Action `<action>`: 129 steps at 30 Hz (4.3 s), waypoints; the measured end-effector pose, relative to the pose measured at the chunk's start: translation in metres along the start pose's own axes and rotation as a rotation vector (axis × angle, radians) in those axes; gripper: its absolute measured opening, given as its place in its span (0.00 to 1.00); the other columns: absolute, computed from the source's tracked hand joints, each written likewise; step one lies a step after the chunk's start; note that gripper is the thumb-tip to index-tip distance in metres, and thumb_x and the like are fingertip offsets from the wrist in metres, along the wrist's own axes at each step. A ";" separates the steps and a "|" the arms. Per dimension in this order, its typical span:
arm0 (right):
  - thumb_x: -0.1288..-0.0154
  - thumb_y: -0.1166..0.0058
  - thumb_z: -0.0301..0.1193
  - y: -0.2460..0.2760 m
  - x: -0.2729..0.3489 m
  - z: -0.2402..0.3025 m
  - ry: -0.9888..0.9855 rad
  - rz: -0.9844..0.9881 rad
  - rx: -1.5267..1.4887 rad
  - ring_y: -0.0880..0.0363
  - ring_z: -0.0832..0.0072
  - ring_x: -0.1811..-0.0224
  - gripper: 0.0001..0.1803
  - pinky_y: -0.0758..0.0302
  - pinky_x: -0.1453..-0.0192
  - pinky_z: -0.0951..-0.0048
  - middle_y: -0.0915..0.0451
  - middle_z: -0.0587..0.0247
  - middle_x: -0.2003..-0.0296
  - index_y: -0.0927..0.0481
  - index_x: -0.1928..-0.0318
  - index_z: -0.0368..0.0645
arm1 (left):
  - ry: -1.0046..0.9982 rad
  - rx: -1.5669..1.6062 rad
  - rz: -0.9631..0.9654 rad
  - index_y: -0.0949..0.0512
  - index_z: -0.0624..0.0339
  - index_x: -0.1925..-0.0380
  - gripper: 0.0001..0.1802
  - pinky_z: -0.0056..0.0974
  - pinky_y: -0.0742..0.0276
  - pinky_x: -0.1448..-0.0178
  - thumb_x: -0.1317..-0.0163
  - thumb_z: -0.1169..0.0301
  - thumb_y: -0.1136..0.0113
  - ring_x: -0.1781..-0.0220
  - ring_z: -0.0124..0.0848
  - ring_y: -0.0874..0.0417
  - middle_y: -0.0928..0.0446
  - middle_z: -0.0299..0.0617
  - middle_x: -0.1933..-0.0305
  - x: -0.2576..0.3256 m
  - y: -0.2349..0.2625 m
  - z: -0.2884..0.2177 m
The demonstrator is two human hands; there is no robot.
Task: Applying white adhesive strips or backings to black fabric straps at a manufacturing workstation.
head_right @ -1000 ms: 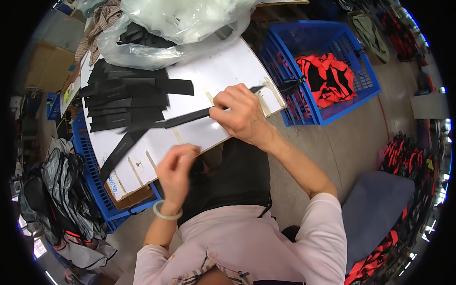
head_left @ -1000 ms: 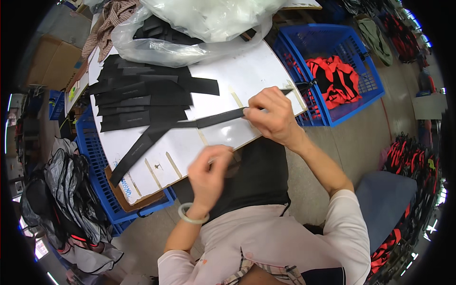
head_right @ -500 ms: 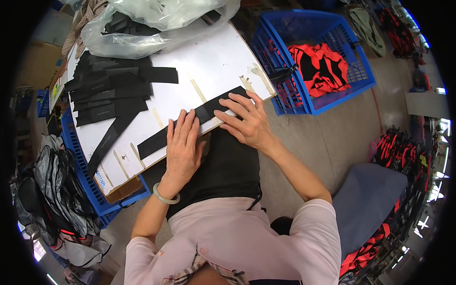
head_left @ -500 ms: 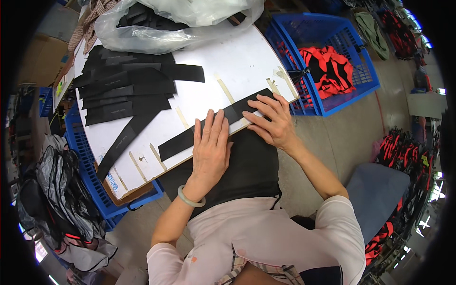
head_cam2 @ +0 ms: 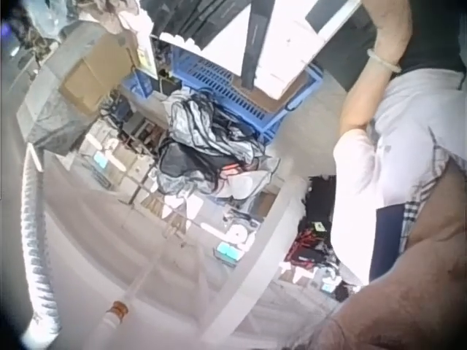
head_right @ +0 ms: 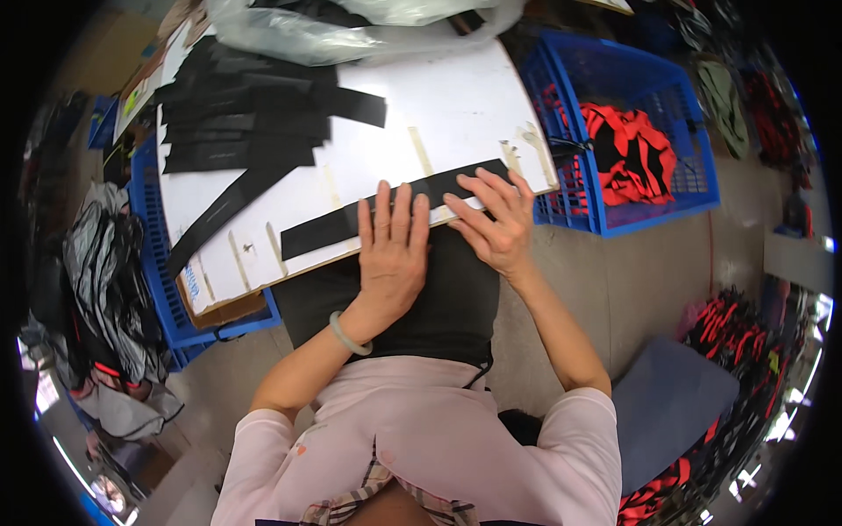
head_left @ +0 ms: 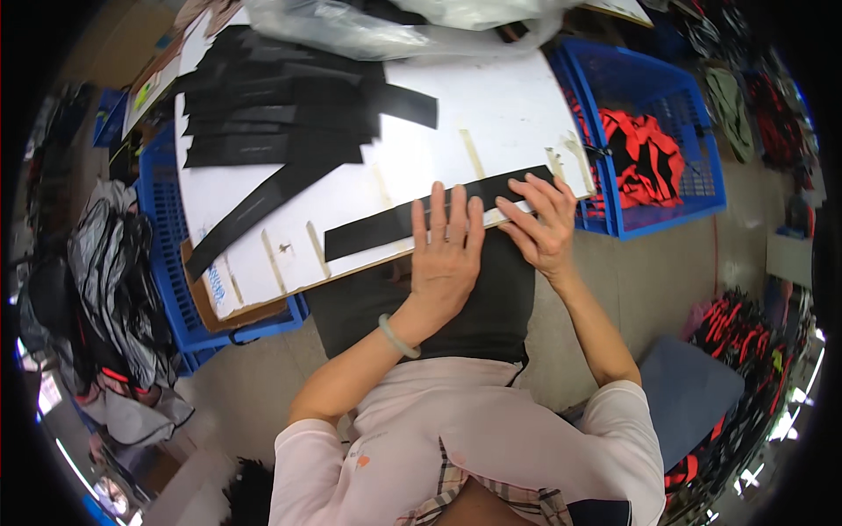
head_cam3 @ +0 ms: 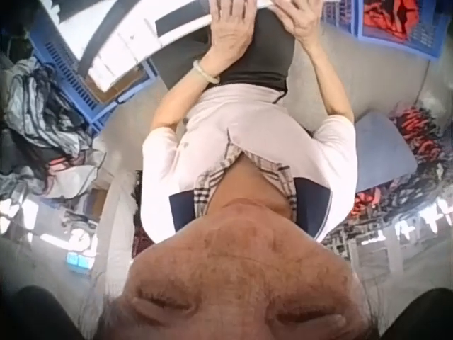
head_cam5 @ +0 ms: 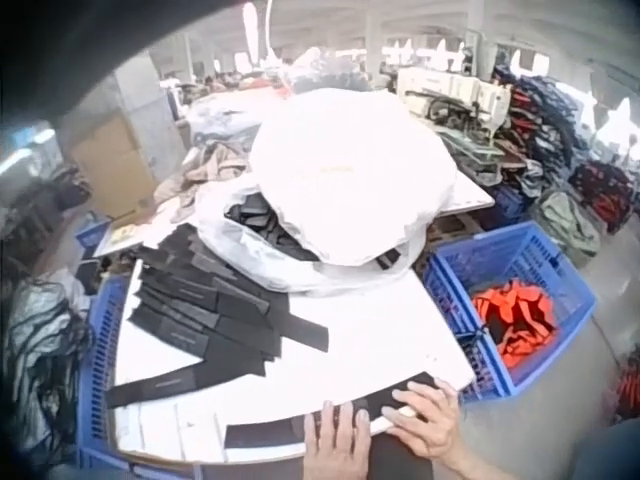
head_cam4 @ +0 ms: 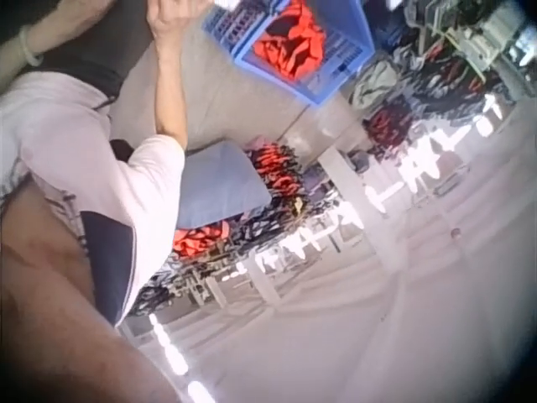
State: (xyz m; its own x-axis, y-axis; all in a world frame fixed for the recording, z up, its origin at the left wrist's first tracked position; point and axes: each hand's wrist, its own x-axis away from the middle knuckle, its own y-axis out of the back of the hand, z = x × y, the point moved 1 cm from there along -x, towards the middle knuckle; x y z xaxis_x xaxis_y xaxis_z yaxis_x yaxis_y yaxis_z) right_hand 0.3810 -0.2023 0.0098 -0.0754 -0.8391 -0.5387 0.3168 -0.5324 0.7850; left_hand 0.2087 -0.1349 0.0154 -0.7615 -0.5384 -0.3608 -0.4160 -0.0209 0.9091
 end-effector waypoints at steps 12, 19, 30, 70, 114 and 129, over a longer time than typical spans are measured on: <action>0.48 0.34 0.35 0.001 -0.007 0.007 -0.042 0.057 -0.052 0.29 0.66 0.40 0.17 0.43 0.32 0.55 0.21 0.66 0.48 0.14 0.54 0.52 | -0.009 0.039 -0.037 0.32 0.67 0.40 0.26 0.61 0.48 0.28 0.41 0.75 0.48 0.27 0.58 0.42 0.38 0.58 0.33 0.005 0.002 0.009; 0.48 0.33 0.36 0.002 -0.004 0.004 -0.026 0.062 -0.020 0.29 0.66 0.41 0.17 0.42 0.33 0.55 0.21 0.67 0.49 0.14 0.55 0.52 | 0.003 0.078 -0.067 0.29 0.67 0.42 0.26 0.60 0.48 0.28 0.42 0.76 0.48 0.27 0.57 0.42 0.38 0.57 0.33 0.005 0.000 0.006; 0.50 0.34 0.32 0.008 -0.072 0.056 0.054 0.102 -0.155 0.26 0.65 0.47 0.13 0.40 0.36 0.58 0.19 0.68 0.56 0.14 0.61 0.49 | -0.034 -0.001 -0.049 0.28 0.67 0.42 0.27 0.62 0.47 0.28 0.42 0.68 0.47 0.30 0.58 0.38 0.33 0.58 0.36 0.013 0.004 0.013; 0.40 0.41 0.26 0.007 -0.132 0.028 -0.603 0.024 -1.252 0.22 0.76 0.65 0.06 0.26 0.55 0.75 0.19 0.60 0.69 0.20 0.65 0.34 | -0.017 0.182 0.017 0.23 0.57 0.50 0.26 0.44 0.32 0.52 0.55 0.80 0.42 0.59 0.40 0.28 0.30 0.43 0.64 0.017 0.122 0.093; 0.49 0.34 0.22 -0.015 -0.159 0.130 0.089 -0.204 -0.347 0.24 0.68 0.74 0.07 0.30 0.71 0.68 0.22 0.62 0.75 0.17 0.68 0.39 | 0.643 2.134 -0.534 0.38 0.71 0.38 0.23 0.49 0.35 0.29 0.28 0.68 0.51 0.35 0.50 0.29 0.29 0.60 0.40 -0.031 0.110 0.111; 0.44 0.32 0.26 -0.015 -0.104 0.103 -0.727 0.166 -1.026 0.29 0.89 0.73 0.10 0.33 0.69 0.84 0.22 0.71 0.75 0.22 0.67 0.37 | 0.633 2.011 -0.467 0.31 0.73 0.45 0.17 0.50 0.23 0.39 0.33 0.78 0.49 0.47 0.51 0.19 0.21 0.59 0.52 -0.036 0.091 0.077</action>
State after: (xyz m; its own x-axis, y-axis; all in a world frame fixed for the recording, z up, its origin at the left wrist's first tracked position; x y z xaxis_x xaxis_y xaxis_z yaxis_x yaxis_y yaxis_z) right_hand 0.2869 -0.1187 0.0858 -0.3611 -0.9282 0.0900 0.9323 -0.3574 0.0544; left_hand 0.1600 -0.0523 0.0946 -0.4292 -0.9017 0.0519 -0.6209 0.2529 -0.7420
